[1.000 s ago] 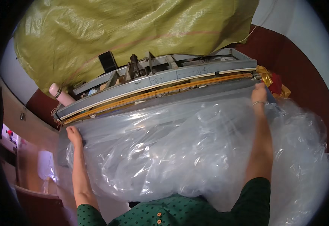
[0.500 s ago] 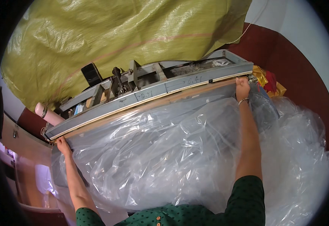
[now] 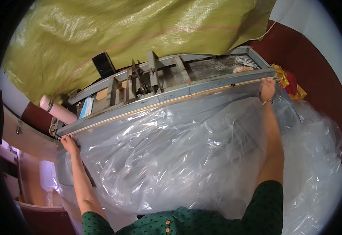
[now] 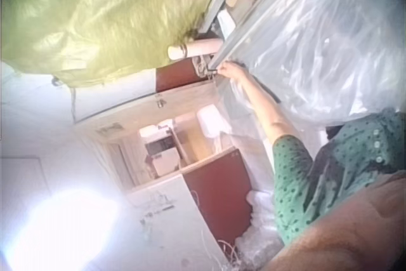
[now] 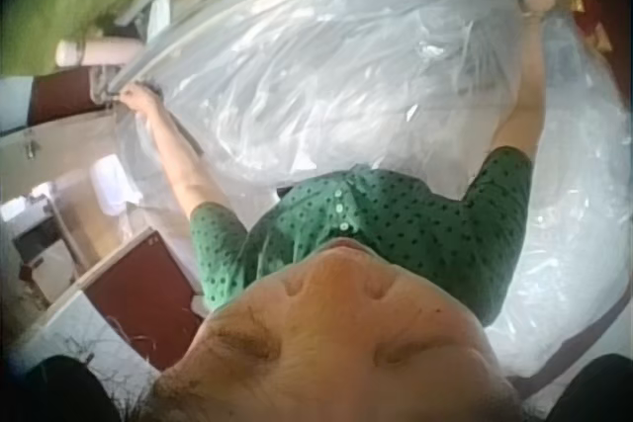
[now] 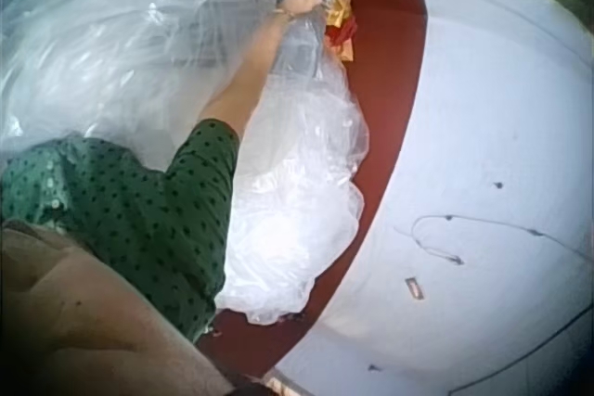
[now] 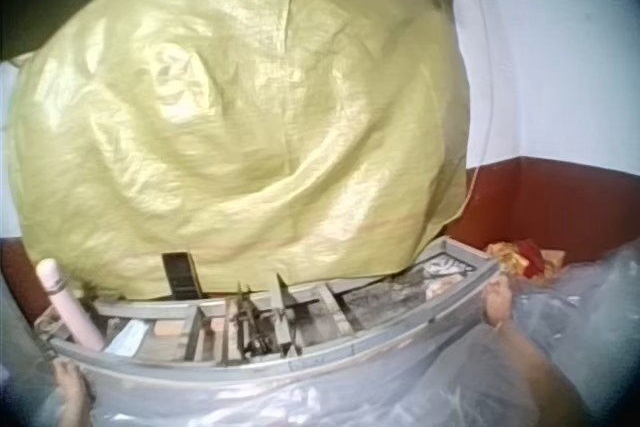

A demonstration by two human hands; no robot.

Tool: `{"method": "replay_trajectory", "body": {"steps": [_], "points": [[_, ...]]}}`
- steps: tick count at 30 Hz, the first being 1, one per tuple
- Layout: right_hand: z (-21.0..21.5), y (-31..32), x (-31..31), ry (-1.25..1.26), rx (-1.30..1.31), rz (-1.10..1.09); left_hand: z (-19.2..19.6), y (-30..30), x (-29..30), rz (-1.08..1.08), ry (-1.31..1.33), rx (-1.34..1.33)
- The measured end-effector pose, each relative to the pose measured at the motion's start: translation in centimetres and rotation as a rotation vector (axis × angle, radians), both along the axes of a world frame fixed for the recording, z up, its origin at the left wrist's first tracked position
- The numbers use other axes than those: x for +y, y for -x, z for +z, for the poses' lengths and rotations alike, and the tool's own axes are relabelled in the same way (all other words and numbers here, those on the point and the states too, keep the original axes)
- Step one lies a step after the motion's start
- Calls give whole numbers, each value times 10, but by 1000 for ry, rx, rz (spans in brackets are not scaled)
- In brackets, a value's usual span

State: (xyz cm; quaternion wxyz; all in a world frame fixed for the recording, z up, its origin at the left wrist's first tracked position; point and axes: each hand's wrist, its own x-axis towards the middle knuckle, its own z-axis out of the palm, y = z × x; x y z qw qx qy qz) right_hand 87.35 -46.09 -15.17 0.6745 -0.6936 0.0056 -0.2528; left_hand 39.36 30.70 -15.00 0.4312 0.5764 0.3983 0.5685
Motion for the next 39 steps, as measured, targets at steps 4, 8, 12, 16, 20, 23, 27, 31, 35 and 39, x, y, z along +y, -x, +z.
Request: {"method": "replay_trajectory", "body": {"steps": [4, 8, 12, 16, 20, 23, 27, 31, 35, 39], "points": [[39, 15, 44, 718, -255, -431, 2, 43, 18, -202, -194, 276], [141, 90, 152, 667, -457, 78, 63, 55, -61, -483, -264, 218], [194, 214, 305, 694, -528, 780, 114, 105, -106, -464, -255, 12], [178, 324, 408, 844, -765, 1072, 131, 145, -125, -416, -286, 0], [136, 367, 452, 701, -305, 1432, 138, 167, -127, -338, -295, 11], [96, 353, 440, 445, -185, 1332, 119, 195, -84, -141, -417, 407], [59, 282, 343, 575, -6, 1038, 72, 238, -56, -23, -476, 1160], [39, 221, 192, 837, -111, 642, 21, 260, -81, -303, -388, 1193], [39, 190, 35, 957, -36, 340, 15, 240, -232, -595, -619, 994], [24, 151, -90, 1159, 46, -4, -36, 240, -310, -1382, -119, 1025]]}}
